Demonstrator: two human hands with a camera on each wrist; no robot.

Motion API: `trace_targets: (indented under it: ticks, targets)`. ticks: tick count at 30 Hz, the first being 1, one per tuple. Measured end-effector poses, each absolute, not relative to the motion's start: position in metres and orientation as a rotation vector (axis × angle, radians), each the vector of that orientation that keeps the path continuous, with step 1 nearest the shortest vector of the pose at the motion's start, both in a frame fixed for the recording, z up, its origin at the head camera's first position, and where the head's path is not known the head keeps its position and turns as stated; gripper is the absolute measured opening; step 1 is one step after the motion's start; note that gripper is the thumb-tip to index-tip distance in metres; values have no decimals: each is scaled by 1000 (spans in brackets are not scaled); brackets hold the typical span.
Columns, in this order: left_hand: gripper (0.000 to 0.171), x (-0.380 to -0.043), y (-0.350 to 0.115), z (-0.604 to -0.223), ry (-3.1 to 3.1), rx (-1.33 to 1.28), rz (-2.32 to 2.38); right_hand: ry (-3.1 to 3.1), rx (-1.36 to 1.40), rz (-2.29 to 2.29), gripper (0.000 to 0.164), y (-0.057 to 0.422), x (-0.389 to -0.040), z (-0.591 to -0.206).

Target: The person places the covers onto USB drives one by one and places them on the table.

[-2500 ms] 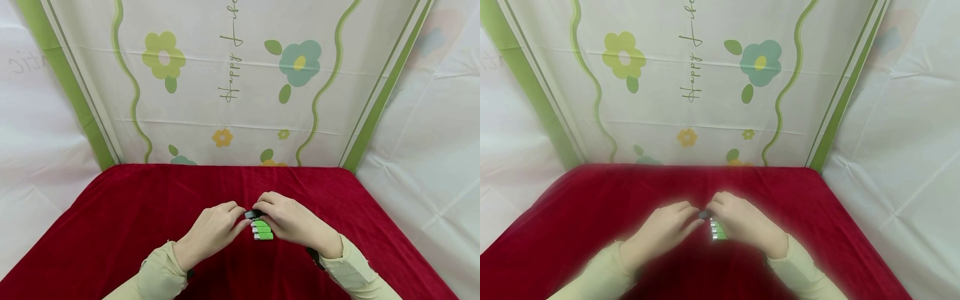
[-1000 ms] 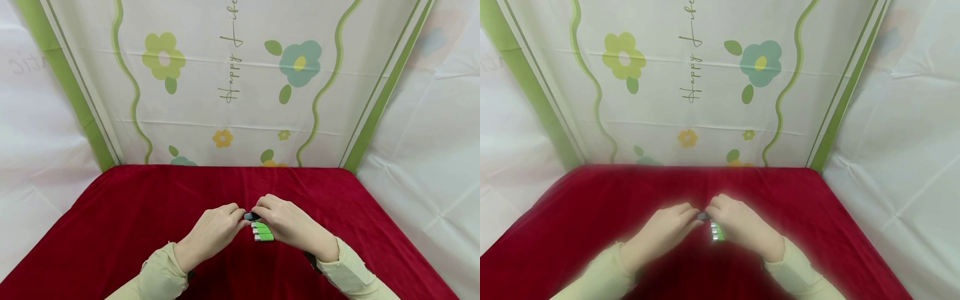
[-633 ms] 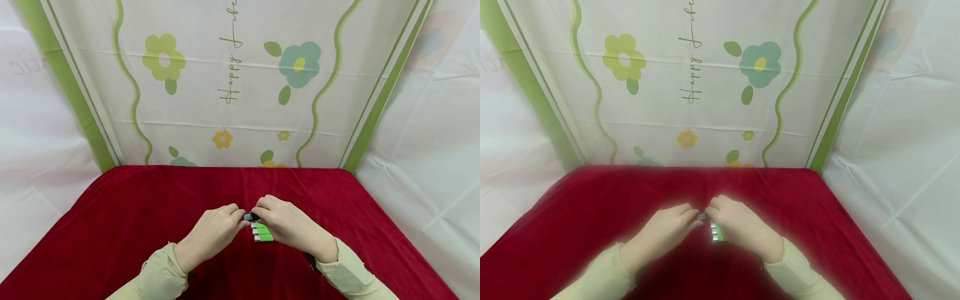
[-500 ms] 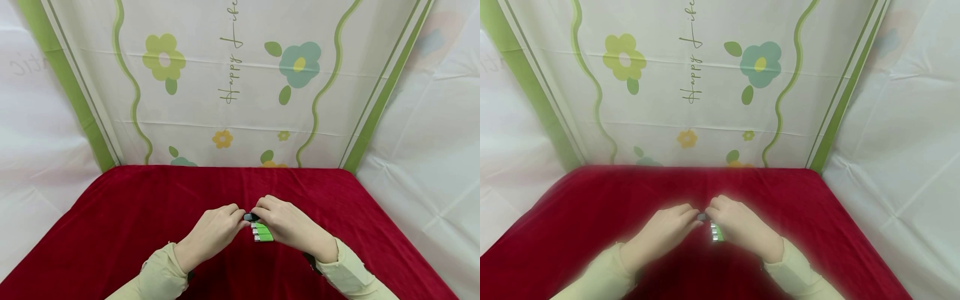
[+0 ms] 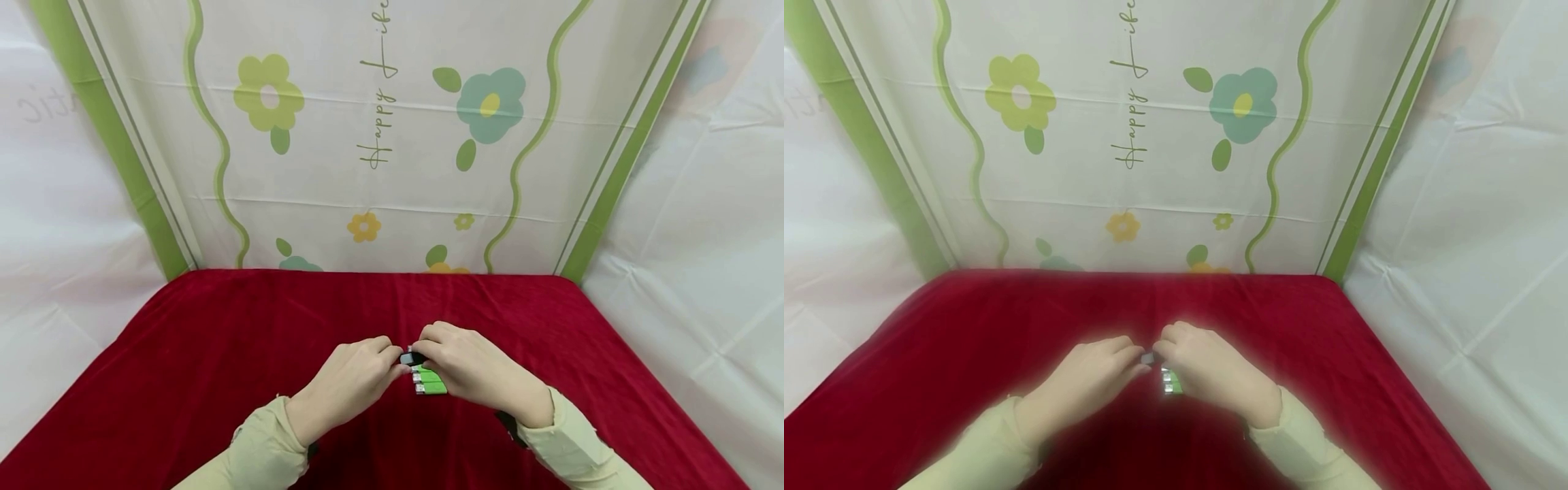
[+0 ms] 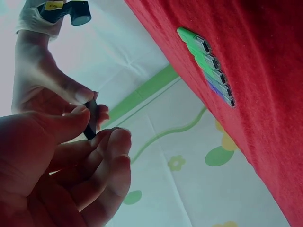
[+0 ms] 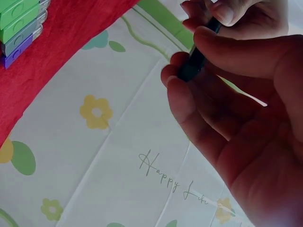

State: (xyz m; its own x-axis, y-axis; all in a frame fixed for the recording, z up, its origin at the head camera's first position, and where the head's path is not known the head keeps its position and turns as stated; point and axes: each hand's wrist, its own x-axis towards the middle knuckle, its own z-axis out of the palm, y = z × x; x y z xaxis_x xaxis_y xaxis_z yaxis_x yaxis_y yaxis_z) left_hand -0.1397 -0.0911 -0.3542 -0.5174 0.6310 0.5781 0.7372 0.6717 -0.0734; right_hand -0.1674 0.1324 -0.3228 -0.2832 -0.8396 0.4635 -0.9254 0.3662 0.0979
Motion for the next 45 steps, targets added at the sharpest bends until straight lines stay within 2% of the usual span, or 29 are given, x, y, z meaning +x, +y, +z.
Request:
trace_targets:
  ticks: [9,19,45]
  targets:
    - [21,-139,-94,-355,-2483,-990,-241,-2403,1497,178,20,133,-171,-335]
    - [38,-139,-97,-353,-2612,-953,-214,-2588,1487,-26,37,131,-180,-355]
    - [38,-136,-96,-353,-2684,-972,-222,-2634,1436,-176,49,122,-181,-377]
